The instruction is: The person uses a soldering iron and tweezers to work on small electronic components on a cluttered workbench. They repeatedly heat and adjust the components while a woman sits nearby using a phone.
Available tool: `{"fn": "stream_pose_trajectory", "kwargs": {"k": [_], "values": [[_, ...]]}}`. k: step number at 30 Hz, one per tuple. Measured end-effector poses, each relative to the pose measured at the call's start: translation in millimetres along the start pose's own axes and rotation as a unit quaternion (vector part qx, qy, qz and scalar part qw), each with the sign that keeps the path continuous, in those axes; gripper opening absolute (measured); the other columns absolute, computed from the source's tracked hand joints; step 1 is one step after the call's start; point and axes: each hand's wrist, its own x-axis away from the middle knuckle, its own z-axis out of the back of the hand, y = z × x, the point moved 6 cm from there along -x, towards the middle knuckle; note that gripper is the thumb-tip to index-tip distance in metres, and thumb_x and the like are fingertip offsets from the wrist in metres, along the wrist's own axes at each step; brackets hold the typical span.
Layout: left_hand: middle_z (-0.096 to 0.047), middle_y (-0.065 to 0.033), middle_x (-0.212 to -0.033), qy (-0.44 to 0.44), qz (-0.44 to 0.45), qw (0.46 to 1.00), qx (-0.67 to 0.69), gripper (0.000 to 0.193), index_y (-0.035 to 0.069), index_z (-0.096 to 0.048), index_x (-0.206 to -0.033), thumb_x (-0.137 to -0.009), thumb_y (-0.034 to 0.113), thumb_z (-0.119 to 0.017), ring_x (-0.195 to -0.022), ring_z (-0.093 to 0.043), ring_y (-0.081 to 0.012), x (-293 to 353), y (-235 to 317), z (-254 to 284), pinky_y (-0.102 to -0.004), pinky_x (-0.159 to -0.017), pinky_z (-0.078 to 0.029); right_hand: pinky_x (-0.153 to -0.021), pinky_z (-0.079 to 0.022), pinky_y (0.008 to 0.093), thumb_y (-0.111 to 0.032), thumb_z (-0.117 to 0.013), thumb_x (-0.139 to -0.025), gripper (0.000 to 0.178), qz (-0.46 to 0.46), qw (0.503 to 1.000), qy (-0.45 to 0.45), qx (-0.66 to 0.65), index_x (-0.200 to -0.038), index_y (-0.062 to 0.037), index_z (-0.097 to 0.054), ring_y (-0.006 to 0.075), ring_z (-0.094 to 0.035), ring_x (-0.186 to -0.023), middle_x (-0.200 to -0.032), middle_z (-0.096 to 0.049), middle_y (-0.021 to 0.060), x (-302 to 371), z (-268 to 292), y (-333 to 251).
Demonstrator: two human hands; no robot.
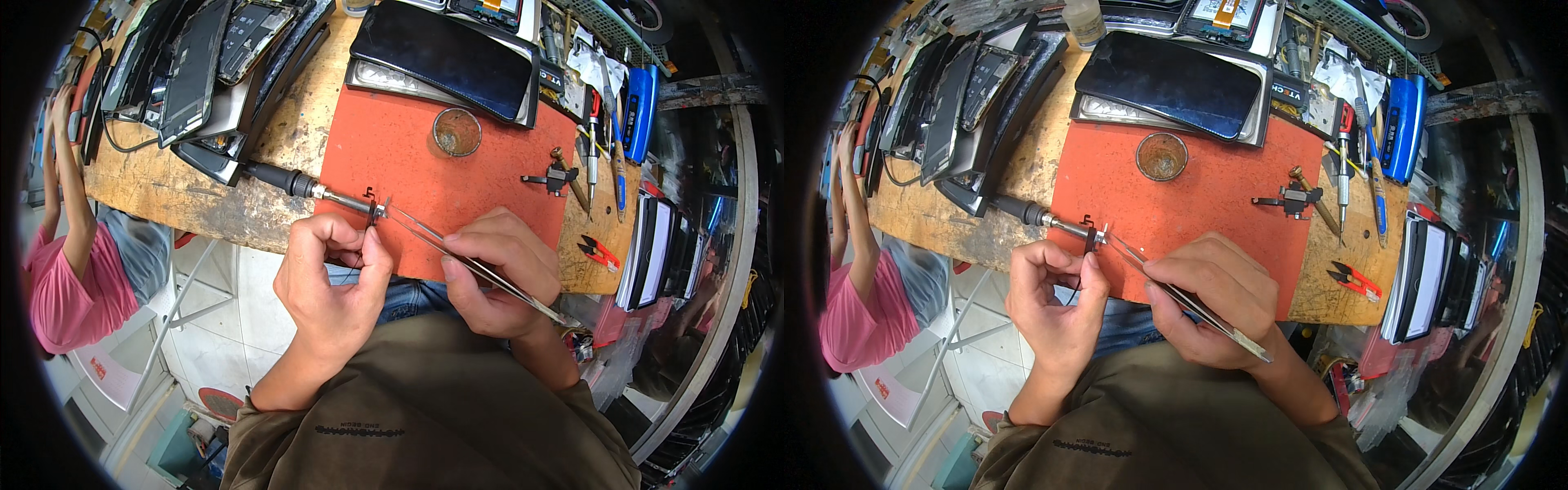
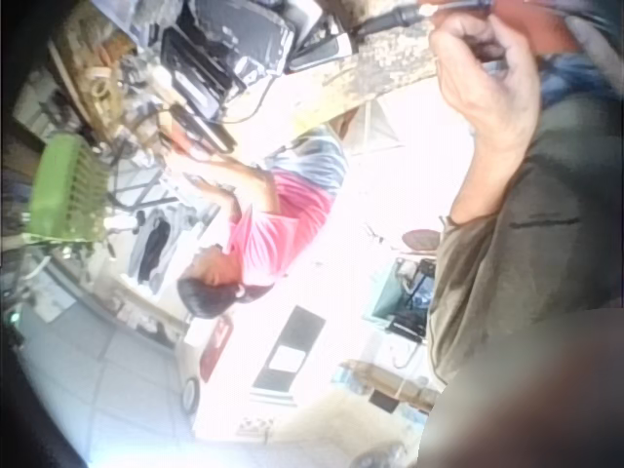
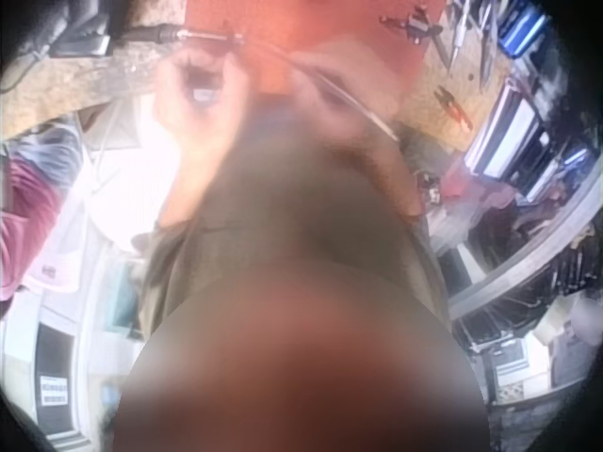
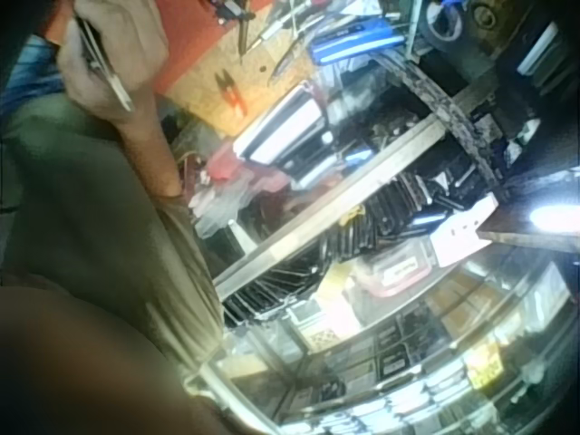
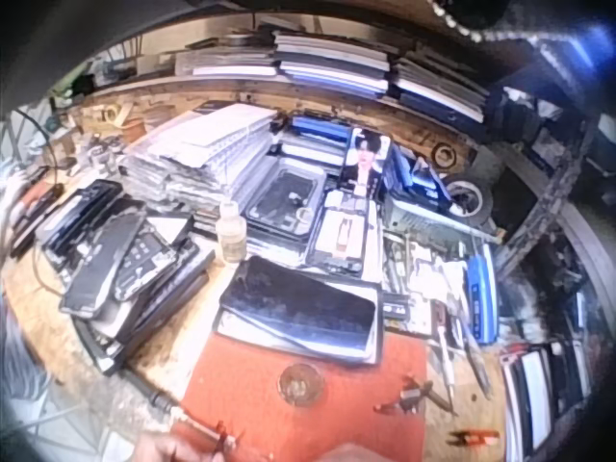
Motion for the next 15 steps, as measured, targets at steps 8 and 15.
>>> {"fn": "stream_pose_trajectory", "kwargs": {"k": [8, 15], "values": [[-0.065, -0.0042, -0.078, -0.002, 0.005, 1.0, 0.002, 0.026, 0.003, -0.059, -0.093, -0.084, -0.006, -0.081, -0.061, -0.064, -0.0099, 0.2, -0.2, 0.1, -0.0251, -0.06, -0.056, -0.061, -0.054, 0.0352, 0.011, -0.077, -0.073, 0.029, -0.001, 1.0, 0.001, 0.0, -0.101, 0.0044, -0.074, 0.0279, -0.07, -0.068, -0.082, -0.071, 0.0148, 1.2, -0.5, 0.2], [-0.065, -0.0041, -0.078, -0.002, 0.0, 1.0, -0.005, 0.026, 0.003, -0.059, -0.093, -0.084, -0.006, -0.081, -0.061, -0.064, -0.0097, -0.1, 0.6, 0.3, -0.0249, -0.059, -0.056, -0.061, -0.054, 0.0352, 0.011, -0.077, -0.073, 0.028, -0.011, 1.0, -0.001, -0.001, -0.1, 0.0042, -0.074, 0.0281, -0.07, -0.068, -0.081, -0.071, 0.0146, 0.5, -0.1, 0.2]]}}
